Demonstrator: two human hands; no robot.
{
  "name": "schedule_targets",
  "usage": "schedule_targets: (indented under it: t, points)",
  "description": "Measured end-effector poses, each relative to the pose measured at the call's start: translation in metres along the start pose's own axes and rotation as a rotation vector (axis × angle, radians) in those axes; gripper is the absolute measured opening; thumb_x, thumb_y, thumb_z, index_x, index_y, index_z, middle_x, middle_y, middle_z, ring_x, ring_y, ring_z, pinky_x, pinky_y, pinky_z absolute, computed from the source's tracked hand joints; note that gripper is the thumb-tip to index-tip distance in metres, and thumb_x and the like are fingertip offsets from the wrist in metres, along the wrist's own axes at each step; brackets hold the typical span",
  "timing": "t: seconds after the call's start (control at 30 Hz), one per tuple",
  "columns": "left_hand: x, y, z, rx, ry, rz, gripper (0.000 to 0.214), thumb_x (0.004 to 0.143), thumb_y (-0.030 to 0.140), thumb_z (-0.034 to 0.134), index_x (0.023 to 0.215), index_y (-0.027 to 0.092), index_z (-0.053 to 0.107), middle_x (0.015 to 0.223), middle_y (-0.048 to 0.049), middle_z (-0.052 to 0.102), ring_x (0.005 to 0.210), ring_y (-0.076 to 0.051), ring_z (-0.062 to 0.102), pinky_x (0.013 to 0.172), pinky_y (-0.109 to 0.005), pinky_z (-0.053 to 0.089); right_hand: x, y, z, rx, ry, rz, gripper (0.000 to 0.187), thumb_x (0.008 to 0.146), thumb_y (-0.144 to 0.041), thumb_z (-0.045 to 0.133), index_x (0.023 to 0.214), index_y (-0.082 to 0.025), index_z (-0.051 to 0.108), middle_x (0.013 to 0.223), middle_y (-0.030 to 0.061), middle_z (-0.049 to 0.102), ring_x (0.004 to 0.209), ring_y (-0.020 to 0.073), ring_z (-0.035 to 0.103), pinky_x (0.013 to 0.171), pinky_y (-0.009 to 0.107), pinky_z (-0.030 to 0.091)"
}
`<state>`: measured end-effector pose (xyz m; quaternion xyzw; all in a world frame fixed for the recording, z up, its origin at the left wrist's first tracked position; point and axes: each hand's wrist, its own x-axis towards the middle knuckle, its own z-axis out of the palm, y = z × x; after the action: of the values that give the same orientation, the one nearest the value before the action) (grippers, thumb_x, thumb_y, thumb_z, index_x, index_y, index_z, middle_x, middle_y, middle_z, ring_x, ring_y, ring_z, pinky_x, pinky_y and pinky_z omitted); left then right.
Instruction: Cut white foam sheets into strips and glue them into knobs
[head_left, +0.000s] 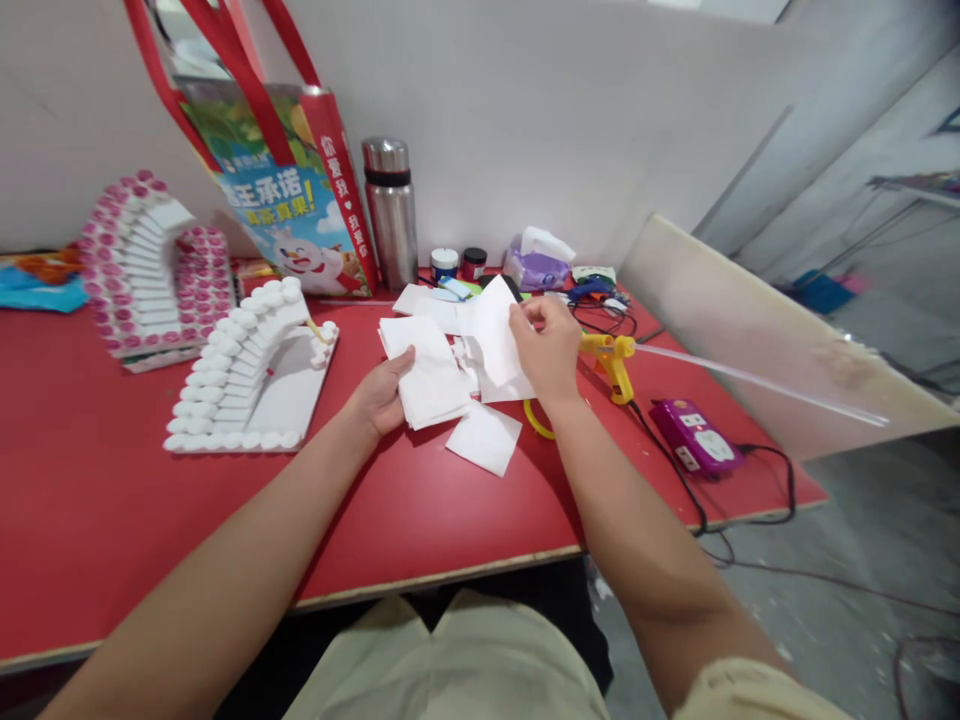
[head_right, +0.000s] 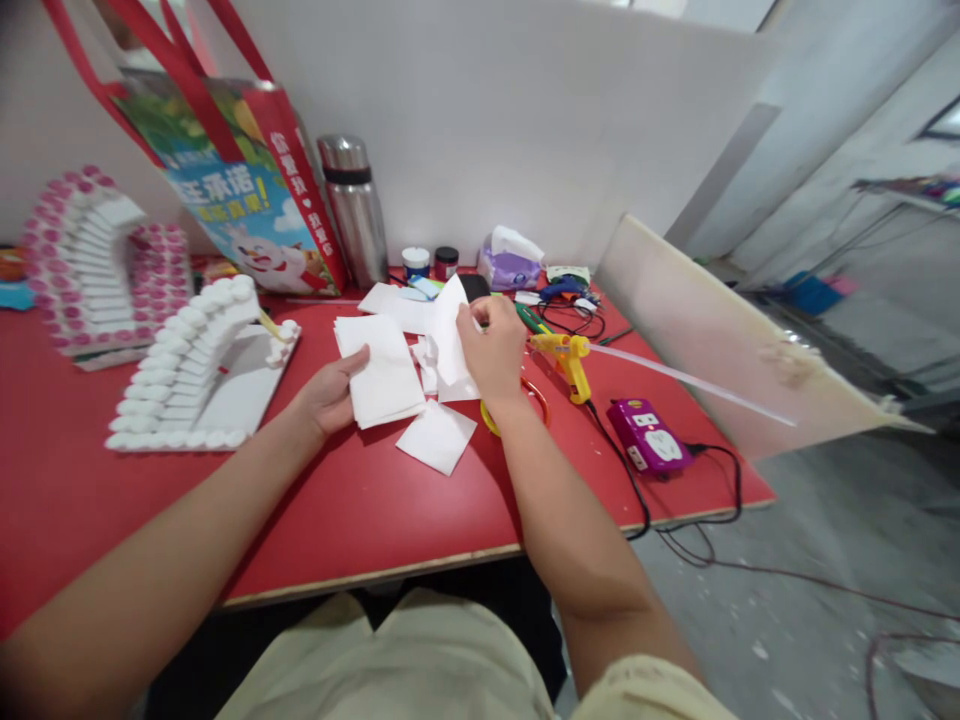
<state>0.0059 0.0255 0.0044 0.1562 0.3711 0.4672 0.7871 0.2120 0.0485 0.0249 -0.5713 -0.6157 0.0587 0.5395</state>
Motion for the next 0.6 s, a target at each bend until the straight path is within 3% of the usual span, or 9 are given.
schedule_targets:
  t: [0.13,0.27,0.43,0.6]
  points:
    - [0.002,-0.009,0.001,-0.02,-0.08,-0.008,0.054,0.106,0.026,0.046,0.154,0.0,0.048,0.112,-0.0203,0.08,0.1,-0.03,0.079,0.113,-0.051,0.051,-0.018,-0.016,0.012,-0.175,-0.25,-0.281,0.016,0.099,-0.022,0.049,0.084,-0.022,0.056,0.113,0.0145,0.068,0.112,0.0251,0.06,0.098,0.038,0.044]
    - [0.007,-0.013,-0.001,-0.02,-0.061,-0.024,0.046,0.108,0.026,0.045,0.147,0.004,0.055,0.093,-0.0136,0.081,0.082,-0.023,0.079,0.101,-0.04,0.059,-0.04,-0.035,0.03,-0.275,-0.441,-0.425,0.018,0.103,-0.024,0.046,0.094,-0.019,0.062,0.109,0.0161,0.068,0.106,0.0283,0.059,0.096,0.039,0.044]
    - [0.007,-0.011,-0.001,-0.02,-0.083,-0.028,0.045,0.11,0.033,0.04,0.139,0.005,0.061,0.098,-0.0147,0.08,0.089,-0.021,0.077,0.096,-0.034,0.06,-0.051,-0.045,0.037,-0.336,-0.47,-0.505,0.023,0.104,-0.024,0.046,0.096,-0.015,0.065,0.102,0.0151,0.068,0.099,0.0274,0.058,0.091,0.038,0.045]
    - [0.006,-0.012,0.0,-0.019,-0.083,-0.005,0.046,0.111,0.039,0.039,0.135,0.008,0.062,0.1,-0.0139,0.079,0.092,-0.021,0.077,0.094,-0.033,0.06,-0.053,-0.05,0.036,-0.394,-0.517,-0.445,0.025,0.105,-0.024,0.045,0.102,-0.011,0.067,0.104,0.0156,0.067,0.091,0.025,0.061,0.078,0.035,0.048]
